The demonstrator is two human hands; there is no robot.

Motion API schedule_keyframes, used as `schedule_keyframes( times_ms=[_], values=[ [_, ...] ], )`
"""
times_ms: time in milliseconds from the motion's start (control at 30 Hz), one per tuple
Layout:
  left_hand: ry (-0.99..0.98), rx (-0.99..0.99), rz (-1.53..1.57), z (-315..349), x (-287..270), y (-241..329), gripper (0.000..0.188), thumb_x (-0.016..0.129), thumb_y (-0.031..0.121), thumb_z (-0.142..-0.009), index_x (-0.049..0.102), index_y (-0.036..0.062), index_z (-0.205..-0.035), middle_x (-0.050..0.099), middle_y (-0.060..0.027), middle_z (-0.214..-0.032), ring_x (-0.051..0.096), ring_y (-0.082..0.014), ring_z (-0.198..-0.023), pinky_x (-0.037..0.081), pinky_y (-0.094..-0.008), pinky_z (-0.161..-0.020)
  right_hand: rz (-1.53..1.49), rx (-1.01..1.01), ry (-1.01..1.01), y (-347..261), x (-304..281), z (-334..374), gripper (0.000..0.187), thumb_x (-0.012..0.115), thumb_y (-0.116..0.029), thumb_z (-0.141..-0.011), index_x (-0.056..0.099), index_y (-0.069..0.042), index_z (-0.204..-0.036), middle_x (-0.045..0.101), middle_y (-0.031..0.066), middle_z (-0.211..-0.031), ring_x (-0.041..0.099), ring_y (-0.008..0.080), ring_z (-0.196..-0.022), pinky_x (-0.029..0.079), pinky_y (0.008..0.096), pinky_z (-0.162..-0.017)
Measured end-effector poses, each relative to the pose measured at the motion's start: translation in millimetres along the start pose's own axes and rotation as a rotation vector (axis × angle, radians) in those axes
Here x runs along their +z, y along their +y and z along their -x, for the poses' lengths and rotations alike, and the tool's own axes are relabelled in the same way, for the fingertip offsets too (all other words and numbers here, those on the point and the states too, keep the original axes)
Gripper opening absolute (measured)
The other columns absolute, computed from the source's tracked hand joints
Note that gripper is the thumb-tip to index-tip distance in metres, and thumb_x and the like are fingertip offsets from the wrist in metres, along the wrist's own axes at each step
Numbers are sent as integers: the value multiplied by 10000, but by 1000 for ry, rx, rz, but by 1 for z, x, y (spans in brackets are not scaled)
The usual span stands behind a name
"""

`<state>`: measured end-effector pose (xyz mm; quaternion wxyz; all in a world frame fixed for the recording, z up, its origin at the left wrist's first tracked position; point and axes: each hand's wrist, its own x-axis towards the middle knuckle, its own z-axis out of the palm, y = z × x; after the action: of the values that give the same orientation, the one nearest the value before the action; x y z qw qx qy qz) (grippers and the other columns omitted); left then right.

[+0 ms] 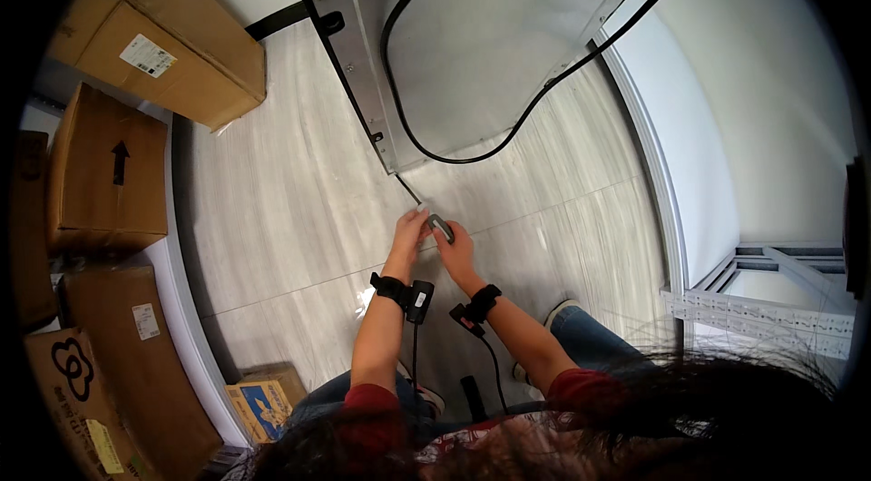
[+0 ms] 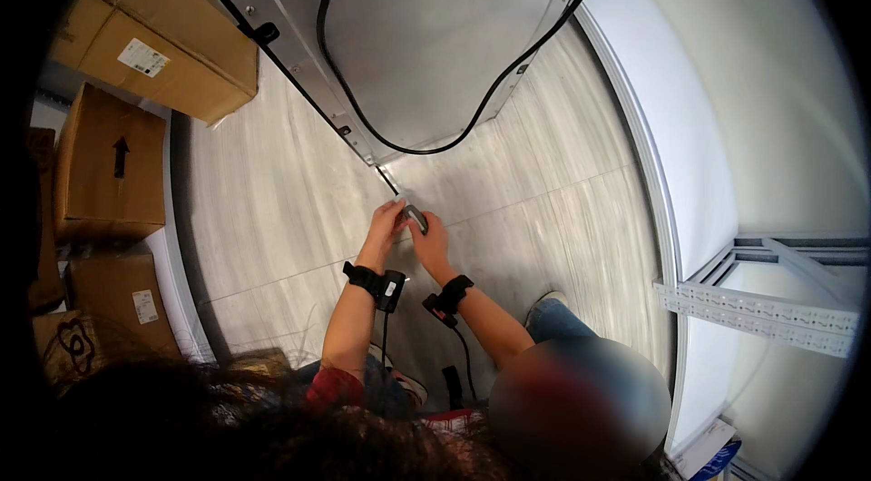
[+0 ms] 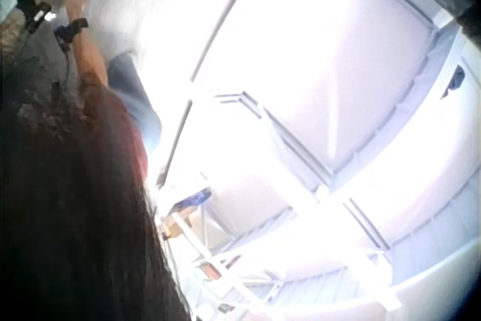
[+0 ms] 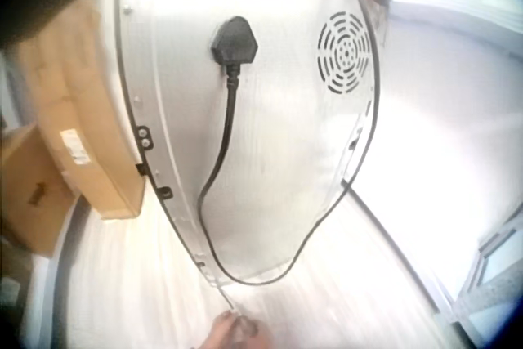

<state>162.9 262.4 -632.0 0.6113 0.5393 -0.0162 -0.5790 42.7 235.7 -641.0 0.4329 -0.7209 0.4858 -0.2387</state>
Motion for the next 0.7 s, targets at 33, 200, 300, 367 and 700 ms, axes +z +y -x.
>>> schedule_keyframes(
  times_ms=[33, 200, 300, 367, 700],
  values=[
    [-18, -22, 18, 2, 2, 4, 139, 545, 156, -816, 495, 62, -726, 482, 5, -669, 474, -88, -592, 416, -213, -545, -40, 107, -68, -4, -5, -2, 372, 580, -258, -777, 485, -8, -1036, 542, 98, -754, 534, 187, -618, 416, 312, -544],
    [59, 42, -92, -4, -20, -3, 145, 546, 169, -817, 509, 60, -728, 497, 6, -674, 480, -86, -585, 422, -216, -538, 157, -79, -22, -40, -12, 8, 356, 564, -247, -783, 493, -7, -1036, 560, 156, -794, 549, 270, -736, 421, 347, -614],
    [113, 37, -58, -3, -19, -12, 132, 540, 170, -821, 531, 54, -758, 515, 2, -665, 471, -84, -563, 391, -211, -508, 188, -183, -22, -33, -7, 13, 365, 557, -259, -791, 485, -6, -1044, 563, 164, -785, 543, 297, -701, 422, 355, -611],
    [147, -20, 86, 1, -5, -12, 137, 550, 174, -814, 537, 63, -734, 513, 5, -650, 465, -84, -566, 377, -213, -501, 62, -36, -65, -17, -9, 8, 373, 557, -253, -791, 469, -5, -1056, 559, 170, -820, 542, 310, -728, 422, 362, -625],
    [57, -35, -49, 5, -16, -15, 139, 532, 183, -825, 535, 68, -747, 503, 6, -657, 476, -84, -580, 403, -202, -523, 185, -260, 101, -13, 4, 18, 333, 580, -243, -785, 494, 20, -971, 544, 102, -719, 525, 177, -641, 417, 299, -571]
  ],
)
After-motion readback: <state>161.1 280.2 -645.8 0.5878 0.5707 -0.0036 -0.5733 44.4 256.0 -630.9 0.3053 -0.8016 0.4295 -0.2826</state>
